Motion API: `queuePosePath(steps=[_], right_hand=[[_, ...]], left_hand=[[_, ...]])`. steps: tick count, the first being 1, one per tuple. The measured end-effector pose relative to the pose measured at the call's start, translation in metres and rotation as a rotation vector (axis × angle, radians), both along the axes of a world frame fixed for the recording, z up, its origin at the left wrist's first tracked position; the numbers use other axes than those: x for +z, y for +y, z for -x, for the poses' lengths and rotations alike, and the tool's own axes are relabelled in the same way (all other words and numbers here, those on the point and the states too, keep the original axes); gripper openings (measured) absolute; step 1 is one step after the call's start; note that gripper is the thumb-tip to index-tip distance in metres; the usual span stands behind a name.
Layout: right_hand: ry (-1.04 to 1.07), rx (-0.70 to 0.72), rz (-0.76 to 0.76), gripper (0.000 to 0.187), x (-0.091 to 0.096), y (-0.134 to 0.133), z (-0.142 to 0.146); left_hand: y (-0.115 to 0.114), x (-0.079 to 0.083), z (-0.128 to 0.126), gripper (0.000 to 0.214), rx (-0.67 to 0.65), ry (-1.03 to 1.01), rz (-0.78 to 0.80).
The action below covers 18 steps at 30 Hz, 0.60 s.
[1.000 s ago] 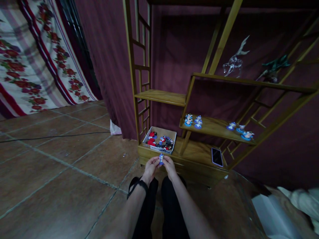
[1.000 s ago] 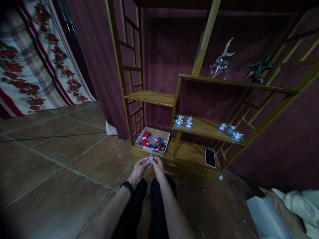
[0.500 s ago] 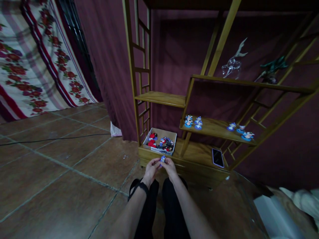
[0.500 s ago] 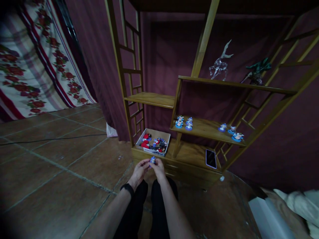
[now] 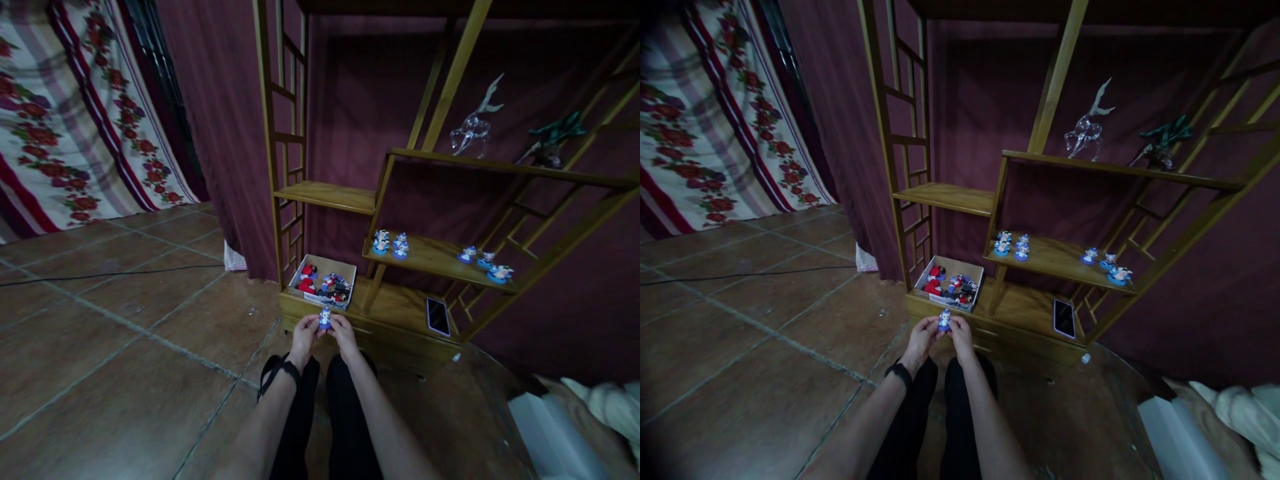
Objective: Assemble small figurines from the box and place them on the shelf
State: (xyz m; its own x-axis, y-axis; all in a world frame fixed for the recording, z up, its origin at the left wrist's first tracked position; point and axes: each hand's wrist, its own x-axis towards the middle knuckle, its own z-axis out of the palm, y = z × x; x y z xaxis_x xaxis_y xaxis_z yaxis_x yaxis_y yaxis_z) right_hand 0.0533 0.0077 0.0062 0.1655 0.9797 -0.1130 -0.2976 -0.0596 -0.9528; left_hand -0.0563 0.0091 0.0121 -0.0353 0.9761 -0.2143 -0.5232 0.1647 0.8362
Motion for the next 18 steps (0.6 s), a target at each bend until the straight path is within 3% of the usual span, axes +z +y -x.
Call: queuePosePath(steps=[13,18], right_hand=[[0.031,-0.072,-0.002,0.021,-0.0003,0.003,0.0015],[0.105,-0.038,-0.011,0.023,-0.002,0.0019,-0.0011]], left_hand=[[0.0025,-0.002,-0.0002,0.031,-0.04,0.05,-0.016],[0.0027,-0.0021,-0.0007,0.032,-0.034,0.009,-0.012]])
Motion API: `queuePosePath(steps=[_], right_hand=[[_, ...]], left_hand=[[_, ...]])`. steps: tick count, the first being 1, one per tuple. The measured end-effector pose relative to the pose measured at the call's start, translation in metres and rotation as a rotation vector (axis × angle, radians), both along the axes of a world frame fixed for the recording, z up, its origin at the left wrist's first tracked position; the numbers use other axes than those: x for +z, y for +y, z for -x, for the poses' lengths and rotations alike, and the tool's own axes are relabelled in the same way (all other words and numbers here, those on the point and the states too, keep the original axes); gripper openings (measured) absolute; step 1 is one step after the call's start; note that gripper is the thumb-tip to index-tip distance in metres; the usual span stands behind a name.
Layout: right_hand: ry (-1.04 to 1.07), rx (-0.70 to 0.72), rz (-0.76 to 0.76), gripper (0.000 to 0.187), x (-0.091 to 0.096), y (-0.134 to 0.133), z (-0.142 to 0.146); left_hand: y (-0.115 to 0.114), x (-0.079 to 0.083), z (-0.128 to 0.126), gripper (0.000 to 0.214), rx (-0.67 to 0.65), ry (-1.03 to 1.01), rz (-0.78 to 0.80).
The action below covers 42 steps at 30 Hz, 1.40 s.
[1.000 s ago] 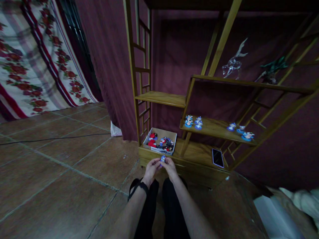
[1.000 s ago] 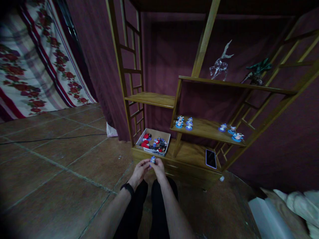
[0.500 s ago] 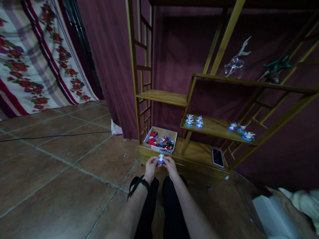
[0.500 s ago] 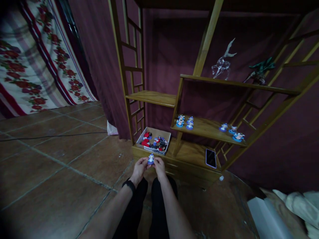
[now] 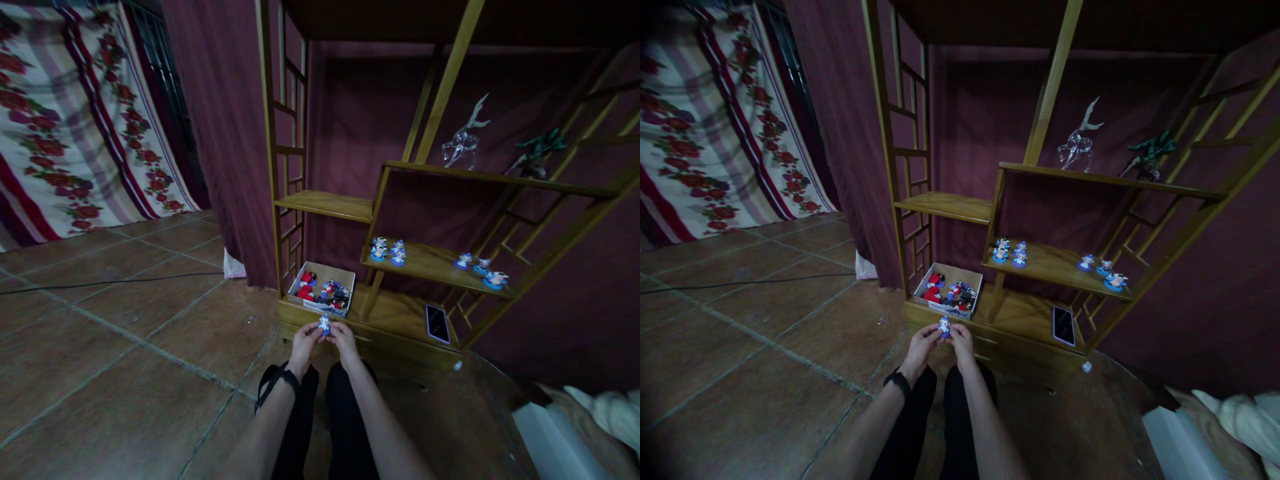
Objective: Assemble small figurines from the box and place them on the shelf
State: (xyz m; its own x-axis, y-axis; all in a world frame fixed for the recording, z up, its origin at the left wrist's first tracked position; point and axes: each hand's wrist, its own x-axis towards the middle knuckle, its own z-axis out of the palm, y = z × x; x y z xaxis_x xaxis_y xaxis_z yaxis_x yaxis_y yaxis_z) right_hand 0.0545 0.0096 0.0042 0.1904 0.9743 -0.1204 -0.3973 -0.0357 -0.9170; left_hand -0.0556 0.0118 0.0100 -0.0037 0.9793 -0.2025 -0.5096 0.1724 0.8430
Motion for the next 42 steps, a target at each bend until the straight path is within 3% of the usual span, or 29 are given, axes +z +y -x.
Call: queuePosePath(steps=[8,15,35,42], right_hand=[[-0.051,0.009,0.035,0.025,0.0,-0.001,-0.003],[-0.046,0.046,0.061,0.027,0.002,-0.001,-0.004],[0.032,0.133,0.096,0.033,0.007,-0.003,-0.003],[0.102,0.143,0.105,0.029,0.005,-0.001,-0.002]], left_hand=[[-0.001,-0.006,0.002,0.045,-0.092,0.003,-0.054],[0.002,-0.009,0.003,0.045,-0.049,0.059,-0.092],[-0.005,0.005,-0.003,0.039,0.124,0.199,-0.14],[-0.009,0.007,-0.003,0.036,0.124,0.212,-0.13]])
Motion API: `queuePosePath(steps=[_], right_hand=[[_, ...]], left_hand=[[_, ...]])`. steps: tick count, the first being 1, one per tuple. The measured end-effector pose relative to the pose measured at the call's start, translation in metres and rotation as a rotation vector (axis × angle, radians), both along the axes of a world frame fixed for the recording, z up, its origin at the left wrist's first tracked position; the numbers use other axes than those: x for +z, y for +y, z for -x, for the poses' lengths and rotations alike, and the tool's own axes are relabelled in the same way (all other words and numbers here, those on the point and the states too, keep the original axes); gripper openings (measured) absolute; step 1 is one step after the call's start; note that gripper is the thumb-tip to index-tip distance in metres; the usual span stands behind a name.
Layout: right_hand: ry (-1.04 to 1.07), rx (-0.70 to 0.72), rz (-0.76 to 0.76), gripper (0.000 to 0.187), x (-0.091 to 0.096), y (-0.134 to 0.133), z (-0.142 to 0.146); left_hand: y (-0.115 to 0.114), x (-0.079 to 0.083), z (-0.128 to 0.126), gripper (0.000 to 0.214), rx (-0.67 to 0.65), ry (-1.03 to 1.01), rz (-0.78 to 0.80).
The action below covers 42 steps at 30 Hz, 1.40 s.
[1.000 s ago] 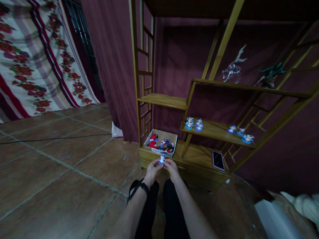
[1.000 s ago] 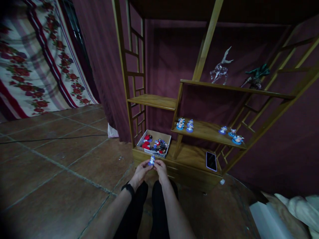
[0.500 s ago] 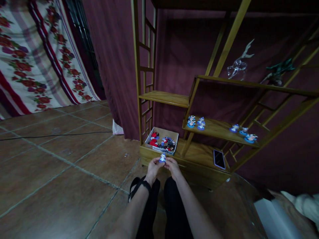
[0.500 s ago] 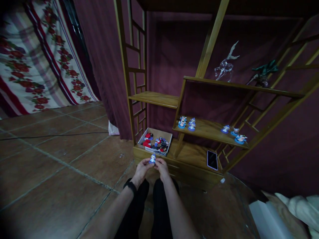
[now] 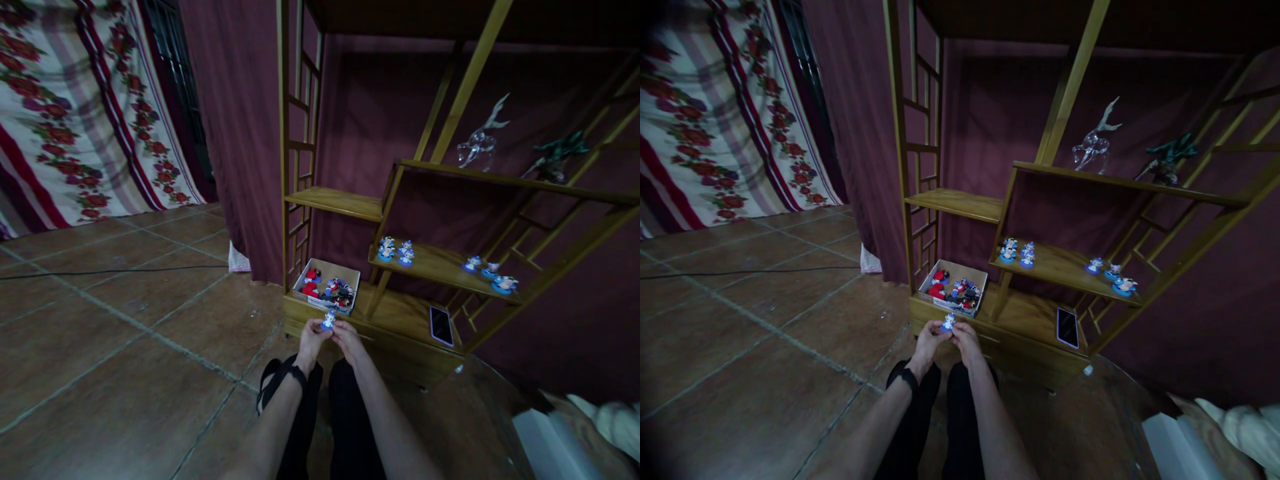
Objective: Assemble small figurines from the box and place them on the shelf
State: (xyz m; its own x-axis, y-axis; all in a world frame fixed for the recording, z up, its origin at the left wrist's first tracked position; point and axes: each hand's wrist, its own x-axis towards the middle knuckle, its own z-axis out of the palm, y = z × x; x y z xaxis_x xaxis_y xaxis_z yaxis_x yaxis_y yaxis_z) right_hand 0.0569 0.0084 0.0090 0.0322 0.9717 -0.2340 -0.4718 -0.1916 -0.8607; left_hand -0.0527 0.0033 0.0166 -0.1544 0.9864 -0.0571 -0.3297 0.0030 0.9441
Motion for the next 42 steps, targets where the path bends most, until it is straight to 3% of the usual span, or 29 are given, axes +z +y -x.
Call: queuePosePath(steps=[19,27,32,38,42], right_hand=[[-0.073,-0.066,-0.028,0.026,-0.005,0.002,0.009],[-0.088,-0.055,-0.1,0.024,0.004,-0.007,0.005],[-0.064,-0.056,-0.085,0.026,0.003,-0.006,0.005],[-0.117,-0.046,-0.017,0.03,0.0,0.0,0.008],[-0.156,-0.059,-0.02,0.029,0.001,0.003,0.008]], left_hand=[[0.002,-0.005,0.0,0.037,0.088,0.08,-0.012],[0.004,-0.004,0.0,0.039,0.008,0.002,-0.038],[0.004,-0.006,0.001,0.039,-0.085,-0.069,-0.045],[0.006,-0.008,0.0,0.041,-0.045,-0.078,-0.041],[0.005,-0.006,-0.002,0.04,-0.113,-0.027,-0.023]])
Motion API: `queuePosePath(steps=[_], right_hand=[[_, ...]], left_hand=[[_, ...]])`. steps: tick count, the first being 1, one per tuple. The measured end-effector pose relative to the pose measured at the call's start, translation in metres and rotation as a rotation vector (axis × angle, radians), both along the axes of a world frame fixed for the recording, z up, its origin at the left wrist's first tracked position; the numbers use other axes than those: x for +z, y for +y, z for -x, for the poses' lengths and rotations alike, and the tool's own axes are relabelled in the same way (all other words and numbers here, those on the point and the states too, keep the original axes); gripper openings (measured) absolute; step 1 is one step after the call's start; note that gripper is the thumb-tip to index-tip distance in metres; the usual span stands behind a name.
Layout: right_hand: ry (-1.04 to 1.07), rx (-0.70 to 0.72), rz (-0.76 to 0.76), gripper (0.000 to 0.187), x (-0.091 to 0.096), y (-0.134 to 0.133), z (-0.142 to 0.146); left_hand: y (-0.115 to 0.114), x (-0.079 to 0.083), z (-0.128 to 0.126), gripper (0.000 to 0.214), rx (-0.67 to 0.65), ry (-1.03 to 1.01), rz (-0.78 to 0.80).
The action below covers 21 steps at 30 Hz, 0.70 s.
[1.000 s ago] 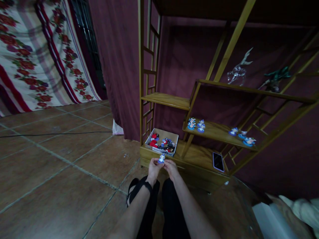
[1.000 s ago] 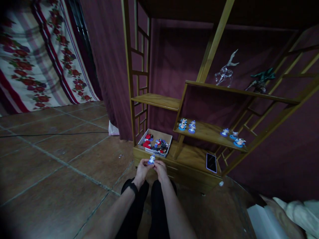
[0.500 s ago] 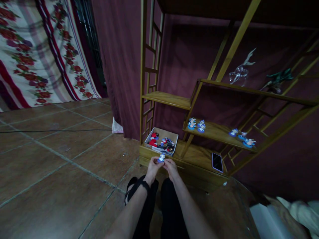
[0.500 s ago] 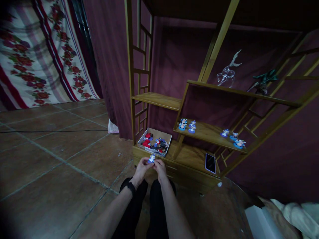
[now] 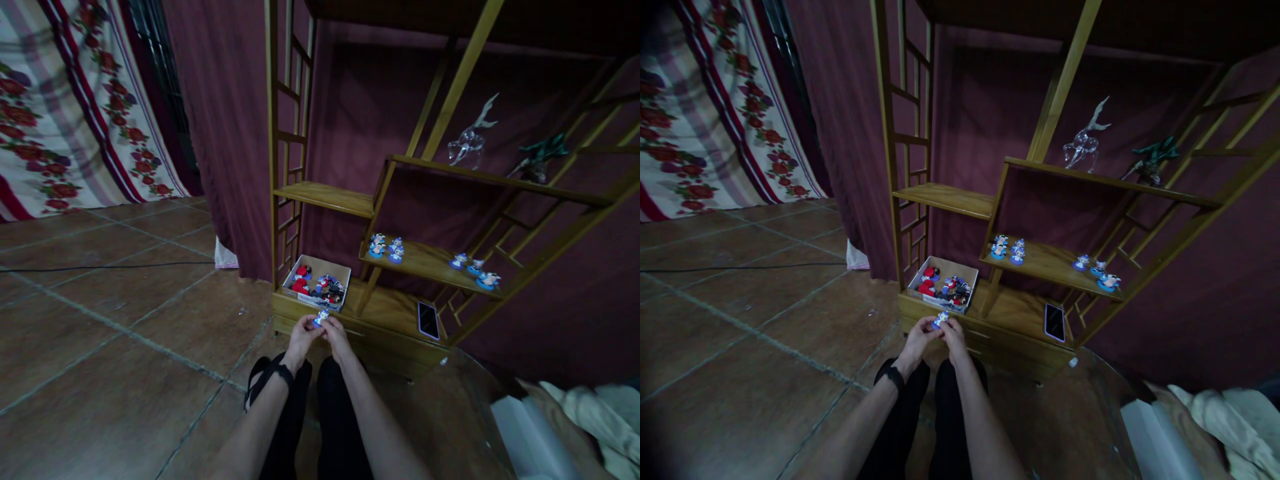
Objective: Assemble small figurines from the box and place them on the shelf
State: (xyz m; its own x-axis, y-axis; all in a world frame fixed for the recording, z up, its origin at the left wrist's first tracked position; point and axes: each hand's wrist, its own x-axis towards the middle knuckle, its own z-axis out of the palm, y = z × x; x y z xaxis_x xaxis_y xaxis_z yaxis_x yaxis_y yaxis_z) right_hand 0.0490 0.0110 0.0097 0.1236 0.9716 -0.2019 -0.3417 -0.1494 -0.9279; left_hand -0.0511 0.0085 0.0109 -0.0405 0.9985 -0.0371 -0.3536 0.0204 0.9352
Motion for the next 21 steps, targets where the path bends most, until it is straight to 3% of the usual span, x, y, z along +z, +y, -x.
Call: queuePosePath(steps=[10,21], right_hand=[[-0.018,0.017,0.01,0.035,-0.006,0.003,-0.006],[-0.028,0.076,-0.014,0.03,0.001,0.0,-0.011]], left_hand=[[0.0,-0.003,0.001,0.039,-0.049,0.015,0.026],[-0.001,-0.006,0.004,0.036,-0.048,-0.003,0.029]])
